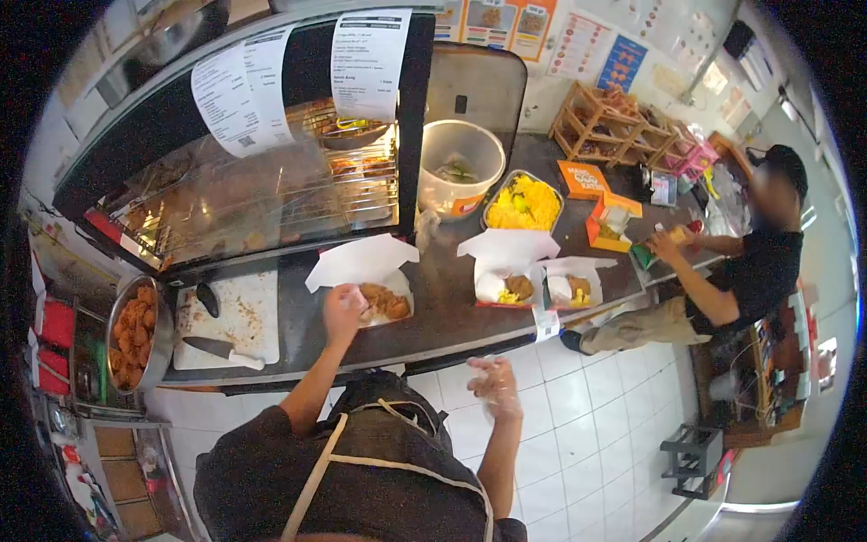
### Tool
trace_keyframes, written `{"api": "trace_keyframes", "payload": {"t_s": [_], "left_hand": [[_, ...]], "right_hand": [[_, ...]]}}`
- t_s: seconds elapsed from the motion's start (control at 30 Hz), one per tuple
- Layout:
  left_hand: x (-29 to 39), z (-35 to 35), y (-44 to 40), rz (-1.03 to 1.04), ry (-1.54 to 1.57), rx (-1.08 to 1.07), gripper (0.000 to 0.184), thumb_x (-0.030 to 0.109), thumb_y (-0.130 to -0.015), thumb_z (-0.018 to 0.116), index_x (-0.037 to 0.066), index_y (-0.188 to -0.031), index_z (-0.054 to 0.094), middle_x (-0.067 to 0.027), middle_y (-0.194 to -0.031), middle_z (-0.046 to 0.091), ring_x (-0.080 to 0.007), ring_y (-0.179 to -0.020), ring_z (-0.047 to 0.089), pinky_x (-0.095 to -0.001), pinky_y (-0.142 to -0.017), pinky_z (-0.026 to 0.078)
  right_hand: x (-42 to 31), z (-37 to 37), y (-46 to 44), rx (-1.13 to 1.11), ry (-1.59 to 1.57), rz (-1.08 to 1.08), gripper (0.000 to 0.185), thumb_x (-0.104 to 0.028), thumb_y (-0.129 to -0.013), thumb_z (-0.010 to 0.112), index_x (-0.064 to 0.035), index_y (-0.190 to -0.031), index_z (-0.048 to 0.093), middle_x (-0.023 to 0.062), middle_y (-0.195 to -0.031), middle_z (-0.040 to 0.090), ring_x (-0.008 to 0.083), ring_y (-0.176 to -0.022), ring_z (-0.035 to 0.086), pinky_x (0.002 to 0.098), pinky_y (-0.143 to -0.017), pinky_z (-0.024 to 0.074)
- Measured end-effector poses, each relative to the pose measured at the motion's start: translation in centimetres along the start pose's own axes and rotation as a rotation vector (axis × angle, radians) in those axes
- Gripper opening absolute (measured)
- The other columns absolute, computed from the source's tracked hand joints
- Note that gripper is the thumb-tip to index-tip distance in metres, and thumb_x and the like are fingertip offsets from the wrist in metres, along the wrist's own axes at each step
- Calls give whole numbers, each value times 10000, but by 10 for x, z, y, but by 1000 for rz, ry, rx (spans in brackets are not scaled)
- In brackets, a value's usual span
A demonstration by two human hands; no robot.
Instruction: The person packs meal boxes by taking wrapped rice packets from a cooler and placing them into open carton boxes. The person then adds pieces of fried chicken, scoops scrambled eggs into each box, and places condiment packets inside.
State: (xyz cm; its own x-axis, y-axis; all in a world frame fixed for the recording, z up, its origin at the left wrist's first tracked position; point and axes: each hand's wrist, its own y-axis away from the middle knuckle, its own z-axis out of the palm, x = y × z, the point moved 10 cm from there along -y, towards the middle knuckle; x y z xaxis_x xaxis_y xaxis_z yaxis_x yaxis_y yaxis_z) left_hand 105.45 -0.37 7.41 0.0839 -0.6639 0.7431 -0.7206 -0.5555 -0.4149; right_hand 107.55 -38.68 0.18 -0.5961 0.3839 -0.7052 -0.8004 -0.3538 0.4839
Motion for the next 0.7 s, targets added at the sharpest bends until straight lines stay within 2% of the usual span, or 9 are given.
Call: {"api": "trace_keyframes", "payload": {"t_s": [0.13,0.2,0.47,0.5,0.57,0.6,0.63,0.67,0.7], "left_hand": [[-75,-26,42,-141,-412,433,246,201,-858,588,-8,-988,588,-205,-1007,589,-383,-897,572,-444,-784,455],[-146,30,61,-597,-138,-120,288,243,-889,534,-35,-954,572,-257,-1015,556,-429,-916,541,-467,-787,438],[-107,60,104,-457,-306,113,348,238,-942,433,-81,-1003,559,-320,-1024,549,-476,-966,516,-499,-838,420],[-97,65,109,-443,-332,141,362,240,-944,429,-87,-1032,557,-325,-1057,546,-479,-997,511,-493,-864,419],[-90,80,124,-554,-281,90,380,249,-945,448,-92,-1080,544,-319,-1093,546,-454,-1036,515,-471,-895,414],[-90,91,136,-645,-225,13,406,259,-945,466,-97,-1129,531,-313,-1128,545,-429,-1076,519,-450,-926,410],[-80,97,143,-640,-234,-28,406,259,-945,466,-97,-1129,531,-313,-1128,545,-429,-1076,519,-450,-926,410],[-67,96,140,-577,-84,80,422,265,-944,490,-92,-1170,513,-291,-1147,551,-387,-1092,523,-425,-934,409],[-59,98,139,-519,73,176,446,271,-943,513,-86,-1211,494,-268,-1165,556,-344,-1108,526,-400,-942,407]], "right_hand": [[-136,34,-16,-146,95,-256,328,-286,-874,567,-148,-1116,395,207,-1056,598,233,-520,587,272,-435,456],[-197,52,-29,-211,239,-346,345,-371,-883,559,-146,-1096,407,193,-1057,599,212,-552,603,258,-444,460],[-337,78,-236,-95,870,-368,355,-174,-780,680,-84,-1061,484,91,-912,620,201,-648,613,271,-536,472],[-331,116,-249,-325,1750,-603,314,-151,-767,683,-78,-1033,532,91,-921,633,207,-718,623,291,-572,479],[-329,84,-327,-310,2140,-663,254,-158,-766,660,-65,-998,613,88,-960,655,217,-849,630,329,-656,486],[-336,18,-396,-68,1637,-480,250,-188,-777,635,-59,-991,646,85,-991,664,219,-910,627,347,-704,485],[-325,-1,-447,-102,2119,-486,382,-291,-748,622,-112,-1085,644,142,-1083,646,314,-964,620,407,-799,493],[-327,-33,-481,35,2103,-544,299,-279,-880,445,-140,-1002,681,52,-991,676,193,-899,635,326,-707,478],[-331,-58,-503,82,2086,-492,299,-279,-880,445,-140,-1002,681,52,-991,676,193,-899,635,326,-707,478]]}}
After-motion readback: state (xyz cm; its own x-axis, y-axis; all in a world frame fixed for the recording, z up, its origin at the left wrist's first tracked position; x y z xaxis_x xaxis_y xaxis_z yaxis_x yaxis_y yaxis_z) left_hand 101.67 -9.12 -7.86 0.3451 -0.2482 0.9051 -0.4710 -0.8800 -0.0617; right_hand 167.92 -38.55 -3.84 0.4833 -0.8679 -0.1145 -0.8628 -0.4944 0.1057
